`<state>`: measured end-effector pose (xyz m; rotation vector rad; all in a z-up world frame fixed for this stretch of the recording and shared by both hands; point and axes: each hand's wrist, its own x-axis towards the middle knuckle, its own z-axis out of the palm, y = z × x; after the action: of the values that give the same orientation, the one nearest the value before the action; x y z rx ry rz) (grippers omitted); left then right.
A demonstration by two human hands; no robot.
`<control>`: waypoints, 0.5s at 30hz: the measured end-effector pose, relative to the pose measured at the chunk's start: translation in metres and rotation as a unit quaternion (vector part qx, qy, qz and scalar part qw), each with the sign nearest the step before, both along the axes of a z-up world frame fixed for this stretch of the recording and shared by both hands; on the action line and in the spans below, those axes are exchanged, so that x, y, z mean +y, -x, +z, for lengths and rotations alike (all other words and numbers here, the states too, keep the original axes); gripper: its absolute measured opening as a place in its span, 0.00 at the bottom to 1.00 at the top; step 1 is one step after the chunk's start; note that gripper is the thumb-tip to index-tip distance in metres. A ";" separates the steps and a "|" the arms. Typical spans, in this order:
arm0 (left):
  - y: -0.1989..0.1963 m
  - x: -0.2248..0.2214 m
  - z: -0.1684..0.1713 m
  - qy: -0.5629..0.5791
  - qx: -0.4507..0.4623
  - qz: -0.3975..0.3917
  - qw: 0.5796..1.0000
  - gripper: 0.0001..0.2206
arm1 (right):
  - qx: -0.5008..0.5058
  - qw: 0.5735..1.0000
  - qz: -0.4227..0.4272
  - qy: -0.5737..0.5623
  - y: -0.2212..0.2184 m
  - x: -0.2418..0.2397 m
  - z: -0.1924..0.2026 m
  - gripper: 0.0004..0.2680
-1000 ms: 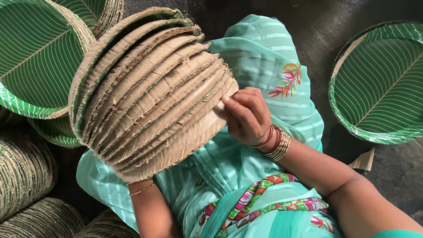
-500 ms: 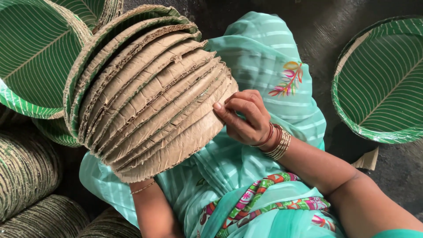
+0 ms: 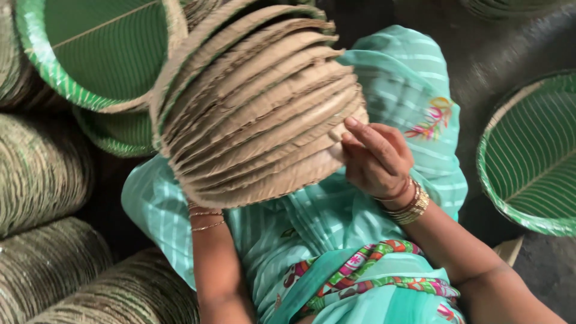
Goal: The person sits on the floor of a plate workshop and gathers disposable areca-leaf plates into stacks. They pick up individual plates from the floor, align them into a pile held on their lap, tap the edges together, and place completed stacks onto larger piles around them.
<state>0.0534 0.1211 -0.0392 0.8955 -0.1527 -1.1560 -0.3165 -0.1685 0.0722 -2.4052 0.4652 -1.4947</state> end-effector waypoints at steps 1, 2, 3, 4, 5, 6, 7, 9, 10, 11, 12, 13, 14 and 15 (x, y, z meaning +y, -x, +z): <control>0.000 0.005 0.001 0.002 0.000 0.008 1.000 0.26 | 0.006 1.000 -0.008 0.008 -0.001 0.000 0.003 0.07; 0.001 0.010 0.002 0.004 0.000 0.014 1.000 0.26 | 0.013 1.000 -0.018 0.016 -0.001 0.000 0.006 0.06; 0.002 0.010 0.003 0.007 0.001 0.020 1.000 0.26 | 0.011 1.000 -0.011 0.018 -0.002 0.000 0.007 0.06; 0.002 0.010 0.003 0.008 0.002 0.024 1.000 0.26 | 0.016 1.000 -0.013 0.018 -0.002 0.001 0.010 0.06; 0.003 0.010 0.004 0.010 0.004 0.028 1.000 0.26 | 0.021 0.999 -0.016 0.017 -0.002 0.000 0.011 0.06; 0.002 0.008 0.003 0.012 0.005 0.031 0.999 0.26 | 0.021 1.000 -0.012 0.019 -0.003 0.000 0.012 0.06; 0.001 0.011 0.003 0.013 0.006 0.033 0.999 0.26 | 0.021 0.999 -0.009 0.027 -0.003 -0.001 0.011 0.05; -0.003 0.017 -0.002 0.015 0.011 0.033 0.999 0.26 | 0.023 0.999 -0.008 0.036 -0.004 -0.001 0.013 0.04; -0.005 0.016 -0.006 0.016 0.014 0.031 0.999 0.26 | 0.023 0.999 -0.006 0.045 -0.005 -0.001 0.014 0.04; -0.004 0.012 -0.011 0.017 0.017 0.029 0.999 0.26 | 0.024 0.998 -0.004 0.053 -0.005 -0.002 0.015 0.05; -0.004 0.011 -0.015 0.018 0.019 0.026 0.999 0.26 | 0.024 0.998 -0.006 0.054 -0.006 -0.002 0.018 0.05; -0.003 0.009 -0.019 0.019 0.021 0.023 0.999 0.26 | 0.027 0.998 -0.006 0.060 -0.006 -0.002 0.020 0.05; -0.003 0.007 -0.022 0.020 0.023 0.019 0.999 0.26 | 0.031 0.997 -0.007 0.065 -0.006 -0.002 0.023 0.06; -0.002 0.004 -0.025 0.021 0.026 0.016 0.999 0.27 | 0.031 0.997 -0.009 0.066 -0.007 -0.002 0.024 0.06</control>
<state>0.0554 0.1250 -0.0643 0.8273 -0.1206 -1.1411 -0.3100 -0.1705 0.0961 -2.5622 0.4146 -1.5062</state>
